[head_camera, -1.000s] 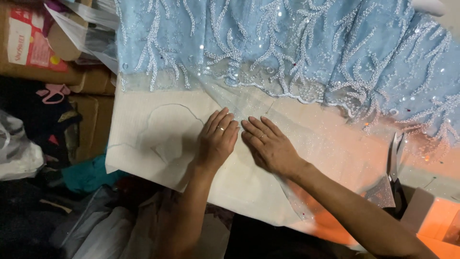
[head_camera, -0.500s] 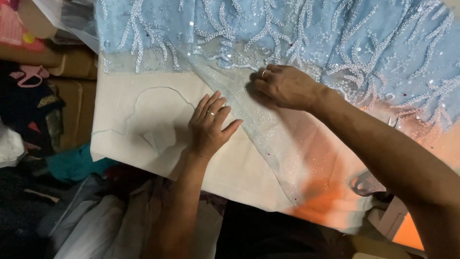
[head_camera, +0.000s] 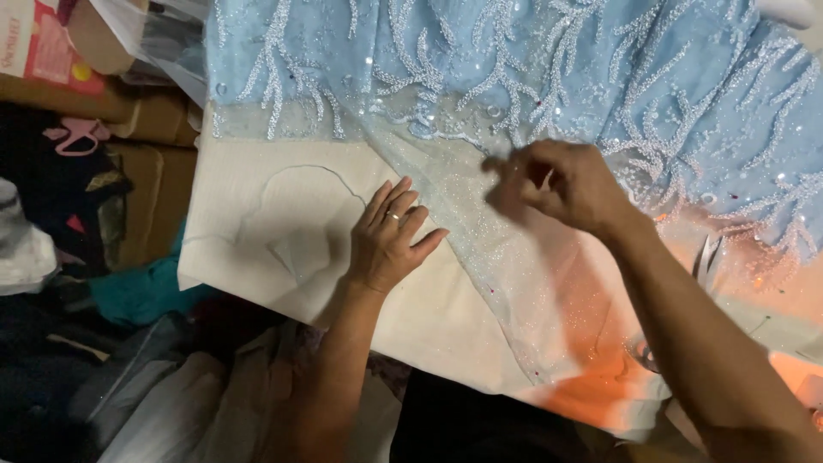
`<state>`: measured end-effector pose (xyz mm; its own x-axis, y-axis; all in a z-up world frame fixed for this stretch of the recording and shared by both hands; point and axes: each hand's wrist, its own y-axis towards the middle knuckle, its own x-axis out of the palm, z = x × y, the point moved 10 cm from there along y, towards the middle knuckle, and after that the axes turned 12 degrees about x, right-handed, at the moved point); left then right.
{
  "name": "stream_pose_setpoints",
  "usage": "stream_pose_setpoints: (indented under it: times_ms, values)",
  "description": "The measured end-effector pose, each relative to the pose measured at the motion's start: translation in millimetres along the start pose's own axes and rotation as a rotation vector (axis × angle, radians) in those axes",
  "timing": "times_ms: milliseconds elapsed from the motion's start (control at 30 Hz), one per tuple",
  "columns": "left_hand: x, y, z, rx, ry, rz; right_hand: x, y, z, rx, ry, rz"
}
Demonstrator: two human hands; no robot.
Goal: Cutting a strip of light blue mesh fabric with scissors on a work table in a garment factory.
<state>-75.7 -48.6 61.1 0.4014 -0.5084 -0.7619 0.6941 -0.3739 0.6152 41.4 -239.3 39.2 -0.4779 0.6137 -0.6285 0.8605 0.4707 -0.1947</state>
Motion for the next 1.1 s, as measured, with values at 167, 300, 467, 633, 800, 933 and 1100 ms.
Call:
stream_pose_setpoints:
  times_ms: [167,300,467,633,800,933,1100]
  values:
    - [3.1,-1.7,-1.2,0.011,0.023,-0.001,37.4,-30.0,-4.7,0.112,0.32,0.152]
    - [-2.0,3.1,0.8,0.017,0.023,0.009,49.5,-36.7,-36.1,0.154,0.466,0.19]
    - [-1.8,3.1,2.3,0.026,0.031,0.026,79.3,-41.6,-22.4,0.186,0.42,0.265]
    - [-4.4,2.6,1.1,0.034,0.039,0.026,79.9,-37.5,-36.3,0.162,0.377,0.366]
    - [-3.9,2.4,-1.4,0.032,0.019,-0.018,79.8,-35.7,-46.3,0.068,0.285,0.414]
    - [-3.0,3.0,-5.1,0.028,-0.004,-0.037,83.2,-36.4,-48.3,0.077,0.233,0.418]
    - [-5.6,12.0,-14.0,-0.068,-0.016,-0.068,90.1,-38.3,-43.4,0.083,0.206,0.392]
